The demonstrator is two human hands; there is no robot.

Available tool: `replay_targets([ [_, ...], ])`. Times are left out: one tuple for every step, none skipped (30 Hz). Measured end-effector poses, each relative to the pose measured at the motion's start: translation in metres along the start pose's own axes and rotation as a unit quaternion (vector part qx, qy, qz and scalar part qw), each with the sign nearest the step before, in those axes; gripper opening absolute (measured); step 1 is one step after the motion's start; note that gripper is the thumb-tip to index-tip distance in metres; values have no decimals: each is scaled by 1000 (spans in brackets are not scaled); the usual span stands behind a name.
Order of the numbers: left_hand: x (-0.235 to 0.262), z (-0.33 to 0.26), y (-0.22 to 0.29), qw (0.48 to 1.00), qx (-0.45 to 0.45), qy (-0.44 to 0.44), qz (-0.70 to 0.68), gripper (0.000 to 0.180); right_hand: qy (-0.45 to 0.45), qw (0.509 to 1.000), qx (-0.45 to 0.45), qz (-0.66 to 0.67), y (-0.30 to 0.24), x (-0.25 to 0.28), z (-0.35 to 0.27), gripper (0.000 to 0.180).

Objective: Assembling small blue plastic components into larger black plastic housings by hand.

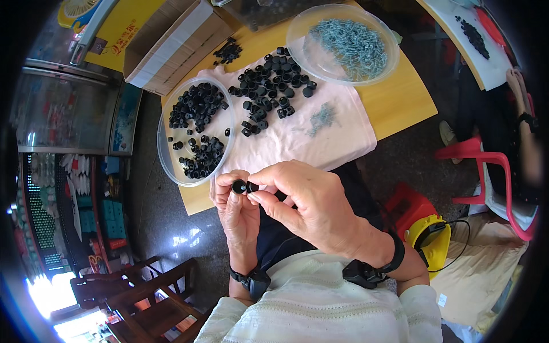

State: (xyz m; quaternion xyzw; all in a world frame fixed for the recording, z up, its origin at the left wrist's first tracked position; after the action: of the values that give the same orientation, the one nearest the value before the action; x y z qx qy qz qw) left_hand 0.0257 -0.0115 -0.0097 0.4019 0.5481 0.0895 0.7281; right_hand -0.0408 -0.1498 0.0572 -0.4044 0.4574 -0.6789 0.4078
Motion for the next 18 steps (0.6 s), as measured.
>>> replay_targets([
  [0,0,0,1000,-1,3,10,22,10,1000,14,-25,0,-1,0,22],
  [0,1,0,1000,-2,6,19,22,20,998,28,-50,0,-1,0,23],
  [-1,0,0,1000,0,5,19,22,21,998,26,-51,1,-2,-1,23],
  [-2,0,0,1000,-1,8,22,22,24,997,29,-62,1,-1,0,23],
  [-3,0,0,1000,-3,11,26,21,27,997,32,-72,2,-1,0,23],
  [-3,1,-1,1000,-1,11,25,21,28,996,31,-73,2,0,0,23],
  [-4,1,-2,1000,-2,9,26,21,28,996,34,-81,2,0,1,23],
  [-4,2,-2,1000,-3,8,27,21,29,995,37,-89,2,0,1,22],
  [-4,3,-2,1000,-2,9,27,21,29,995,36,-89,3,1,2,22],
  [-4,3,-2,999,-4,10,31,22,30,994,43,-97,2,1,2,22],
  [-4,3,-2,999,-6,12,35,22,31,993,50,-105,2,1,3,22],
  [-4,3,-3,999,-6,12,35,22,30,993,49,-105,3,2,3,22],
  [-4,4,-3,999,-8,11,37,22,31,992,56,-110,3,1,4,22],
  [-4,4,-3,999,-9,10,40,23,32,991,62,-116,2,1,4,22],
  [-4,4,-4,999,-9,11,39,23,32,991,61,-116,3,1,4,22],
  [-4,4,-4,999,-8,8,41,24,32,991,60,-114,4,1,4,22],
  [-4,5,-5,999,-6,6,42,25,33,991,58,-113,4,1,4,22],
  [-3,5,-6,999,-6,6,41,25,32,991,57,-113,5,1,4,22],
])
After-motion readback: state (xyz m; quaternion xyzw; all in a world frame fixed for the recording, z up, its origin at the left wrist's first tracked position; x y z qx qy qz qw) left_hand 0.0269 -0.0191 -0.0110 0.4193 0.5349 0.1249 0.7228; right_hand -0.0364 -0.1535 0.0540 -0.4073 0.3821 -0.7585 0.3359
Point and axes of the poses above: each hand's wrist, its own z-axis towards the middle knuckle, its own x-axis out of the back of the hand, y = z × x, the point moved 4 cm from there along z, towards the middle knuckle, and after that the axes turned 5 degrees about -z, right-handed, at the moved point
